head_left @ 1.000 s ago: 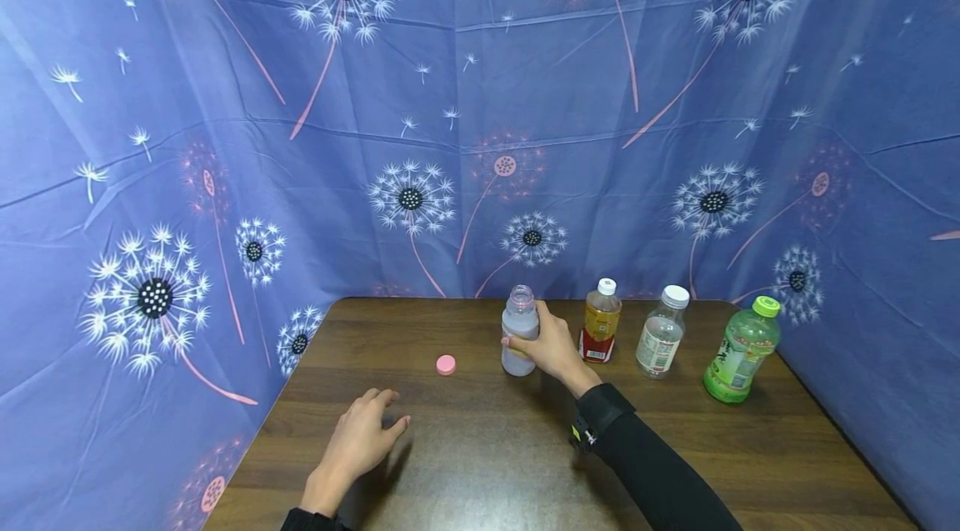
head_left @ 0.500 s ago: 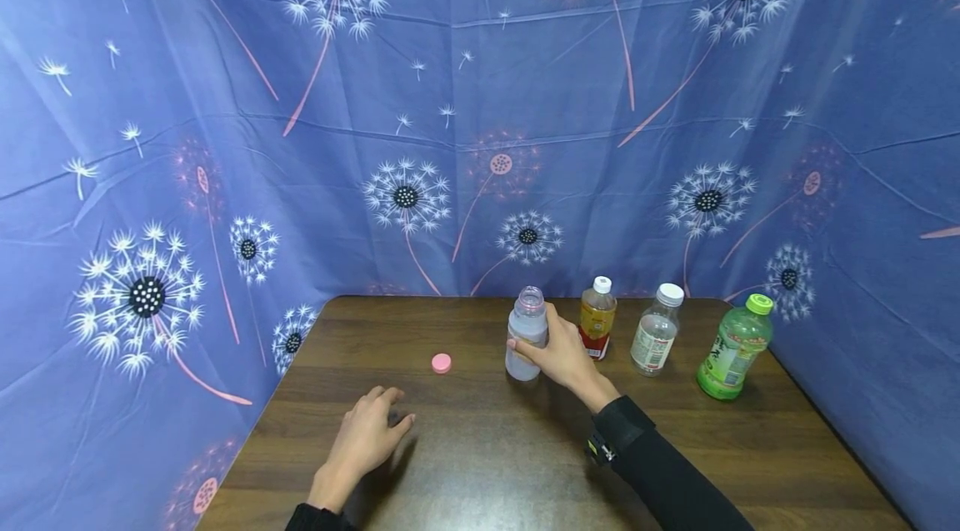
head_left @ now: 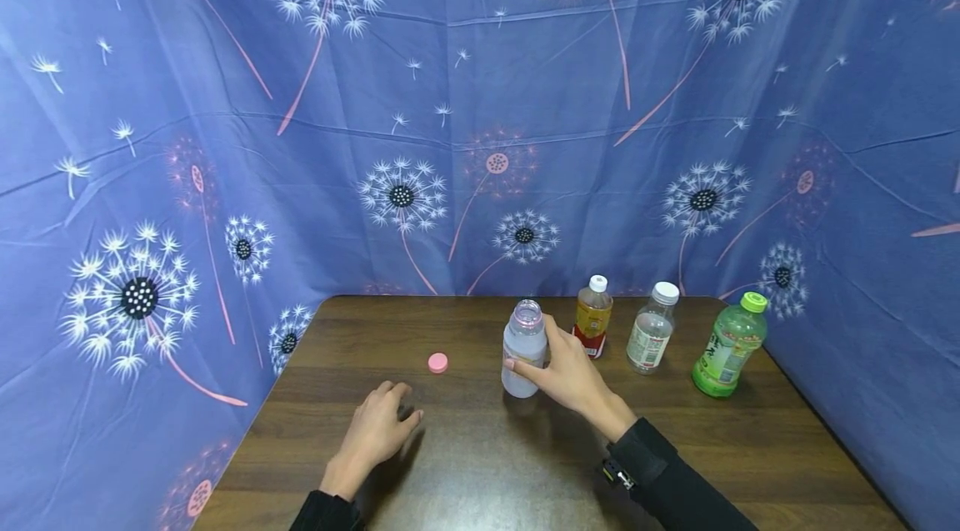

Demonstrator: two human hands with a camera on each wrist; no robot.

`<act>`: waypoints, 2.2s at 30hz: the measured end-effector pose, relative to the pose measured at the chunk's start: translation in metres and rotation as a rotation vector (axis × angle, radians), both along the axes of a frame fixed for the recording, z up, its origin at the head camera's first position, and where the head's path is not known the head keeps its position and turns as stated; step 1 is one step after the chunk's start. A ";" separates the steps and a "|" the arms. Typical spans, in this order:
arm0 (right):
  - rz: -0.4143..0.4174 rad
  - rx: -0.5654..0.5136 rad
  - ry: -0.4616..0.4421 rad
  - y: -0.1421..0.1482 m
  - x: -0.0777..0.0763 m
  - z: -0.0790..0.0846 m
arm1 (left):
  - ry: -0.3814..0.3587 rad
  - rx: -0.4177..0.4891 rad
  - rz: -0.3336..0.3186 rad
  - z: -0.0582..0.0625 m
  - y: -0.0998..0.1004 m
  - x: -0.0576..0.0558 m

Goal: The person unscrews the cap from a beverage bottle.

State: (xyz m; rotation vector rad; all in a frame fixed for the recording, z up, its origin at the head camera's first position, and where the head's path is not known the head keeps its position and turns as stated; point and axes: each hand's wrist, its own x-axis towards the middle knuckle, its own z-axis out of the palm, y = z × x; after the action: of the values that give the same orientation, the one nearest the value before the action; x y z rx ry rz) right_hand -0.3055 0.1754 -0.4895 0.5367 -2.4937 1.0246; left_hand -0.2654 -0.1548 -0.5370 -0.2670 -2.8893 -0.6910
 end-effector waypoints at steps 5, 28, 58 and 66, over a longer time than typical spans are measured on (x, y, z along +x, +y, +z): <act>0.023 -0.026 -0.012 0.000 0.018 0.008 | 0.044 -0.012 -0.025 0.002 0.005 -0.011; 0.314 -0.079 -0.220 0.004 0.076 0.004 | 0.007 -0.080 -0.054 0.001 0.038 -0.050; 0.458 -0.076 -0.234 0.010 0.100 -0.027 | -0.045 -0.198 -0.089 -0.003 0.054 -0.101; 0.448 -0.098 -0.232 0.010 0.102 -0.030 | -0.046 -0.248 -0.070 -0.011 0.050 -0.110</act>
State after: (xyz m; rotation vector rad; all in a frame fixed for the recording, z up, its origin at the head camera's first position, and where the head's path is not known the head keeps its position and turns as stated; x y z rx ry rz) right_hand -0.2030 0.1851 -0.5190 1.0295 -2.5608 1.4370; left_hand -0.3759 -0.1047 -0.5476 -0.3883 -3.0220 -0.3513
